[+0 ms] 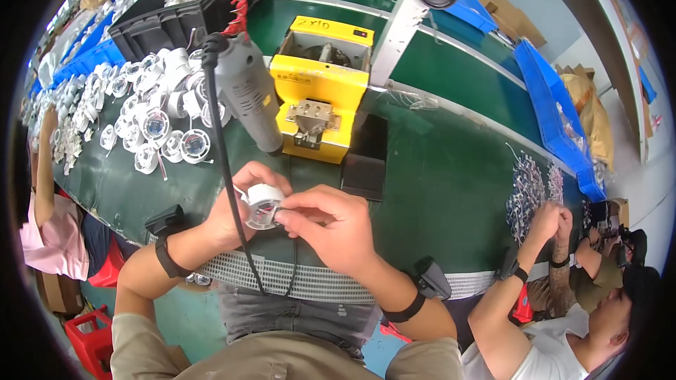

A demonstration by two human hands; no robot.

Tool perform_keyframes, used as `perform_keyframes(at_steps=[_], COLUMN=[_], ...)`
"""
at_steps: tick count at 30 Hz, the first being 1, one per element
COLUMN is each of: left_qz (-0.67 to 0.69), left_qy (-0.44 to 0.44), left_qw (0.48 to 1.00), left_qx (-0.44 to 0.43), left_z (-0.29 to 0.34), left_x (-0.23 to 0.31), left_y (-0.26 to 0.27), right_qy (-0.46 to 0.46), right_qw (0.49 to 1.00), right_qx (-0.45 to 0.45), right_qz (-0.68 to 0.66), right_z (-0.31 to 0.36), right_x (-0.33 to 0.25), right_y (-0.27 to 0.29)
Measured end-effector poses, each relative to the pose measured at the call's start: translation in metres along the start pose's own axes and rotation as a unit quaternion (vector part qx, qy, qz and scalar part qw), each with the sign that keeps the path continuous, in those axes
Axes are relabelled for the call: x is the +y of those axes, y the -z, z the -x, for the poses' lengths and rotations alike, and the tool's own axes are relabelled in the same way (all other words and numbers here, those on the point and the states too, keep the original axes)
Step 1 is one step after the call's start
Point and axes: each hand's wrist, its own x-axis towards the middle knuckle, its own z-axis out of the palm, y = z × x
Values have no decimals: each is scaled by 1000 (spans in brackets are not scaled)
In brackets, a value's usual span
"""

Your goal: The person picks up a camera housing and a circuit board, inserts the board into the housing, and secures it using an electric screwdriver. They then place the assembled unit onto the conveyor belt and reach for another housing to repeat the process.

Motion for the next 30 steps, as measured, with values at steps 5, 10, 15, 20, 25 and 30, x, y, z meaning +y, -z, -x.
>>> perform_keyframes(at_steps=[5,10,15,20,25,30], left_qz=[-55,-68,-129,-174,-97,-391], left_qy=[69,33,17,9,-26,-115], left_qw=[996,997,992,985,995,913], left_qx=[-19,-18,-5,-9,23,-2], left_z=[0,1,1,3,8,0], left_x=[9,9,8,10,0,15], left_y=[-12,-13,-15,-17,-15,-13], right_qy=[47,-13,176,182,76,-11], right_qw=[992,996,957,951,993,991], right_qx=[20,56,88,104,61,45], right_qz=[115,62,211,229,59,-128], right_z=[2,2,1,0,1,2], right_x=[6,7,11,16,29,30], right_y=[-2,-7,-10,-10,-19,-9])
